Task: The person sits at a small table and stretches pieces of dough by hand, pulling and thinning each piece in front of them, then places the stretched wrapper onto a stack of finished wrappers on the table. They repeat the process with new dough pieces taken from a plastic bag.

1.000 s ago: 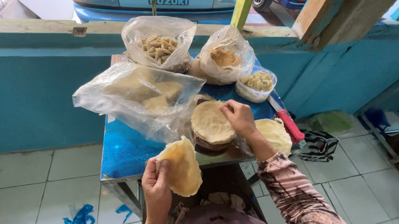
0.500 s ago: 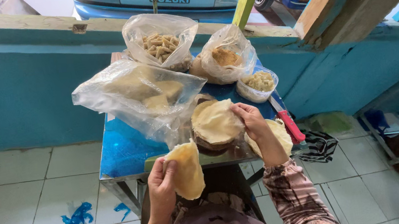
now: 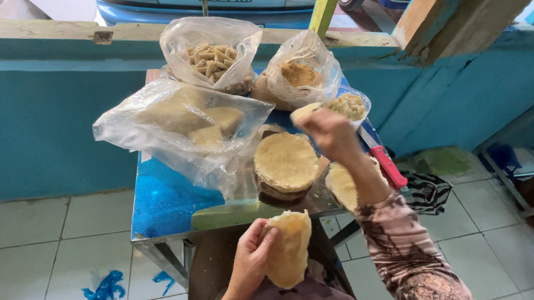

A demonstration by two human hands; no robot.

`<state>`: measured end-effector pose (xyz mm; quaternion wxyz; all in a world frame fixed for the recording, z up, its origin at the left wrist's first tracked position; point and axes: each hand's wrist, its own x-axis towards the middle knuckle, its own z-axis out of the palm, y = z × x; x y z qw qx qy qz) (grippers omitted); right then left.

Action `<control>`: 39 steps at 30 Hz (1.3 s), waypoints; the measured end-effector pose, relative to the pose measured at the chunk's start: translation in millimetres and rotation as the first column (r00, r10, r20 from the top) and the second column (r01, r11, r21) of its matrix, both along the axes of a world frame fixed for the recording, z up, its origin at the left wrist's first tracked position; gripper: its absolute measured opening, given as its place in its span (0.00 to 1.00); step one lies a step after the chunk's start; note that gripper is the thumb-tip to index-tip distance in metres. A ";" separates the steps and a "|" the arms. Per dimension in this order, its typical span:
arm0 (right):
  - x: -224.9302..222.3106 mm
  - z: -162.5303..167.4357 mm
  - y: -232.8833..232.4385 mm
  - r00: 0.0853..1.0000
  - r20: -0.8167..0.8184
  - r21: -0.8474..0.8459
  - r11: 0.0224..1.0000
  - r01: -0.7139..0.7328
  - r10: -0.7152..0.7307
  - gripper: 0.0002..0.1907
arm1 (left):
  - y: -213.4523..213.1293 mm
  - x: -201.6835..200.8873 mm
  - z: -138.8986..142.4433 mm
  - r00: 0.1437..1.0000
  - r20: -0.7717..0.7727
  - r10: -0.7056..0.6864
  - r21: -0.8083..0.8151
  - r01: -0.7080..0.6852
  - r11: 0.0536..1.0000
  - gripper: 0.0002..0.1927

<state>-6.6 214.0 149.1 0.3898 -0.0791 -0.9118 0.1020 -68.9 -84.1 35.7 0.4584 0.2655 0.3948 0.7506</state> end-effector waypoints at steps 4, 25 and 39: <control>-0.7 -25.4 -69.8 0.957 0.274 0.332 0.943 0.003 -0.100 0.07 | 2.0 2.1 -2.2 0.999 -0.043 -0.023 0.007 0.024 1.000 0.05; 27.2 -52.4 -116.5 0.988 0.029 0.231 0.962 0.143 -0.154 0.16 | -3.9 -9.3 7.3 1.000 0.021 -0.003 -0.023 0.004 1.000 0.07; 65.1 -52.2 -148.3 0.980 -0.191 -0.419 0.907 -0.036 -0.049 0.10 | 2.2 -9.5 5.4 0.816 0.578 0.006 0.022 -0.022 1.000 0.13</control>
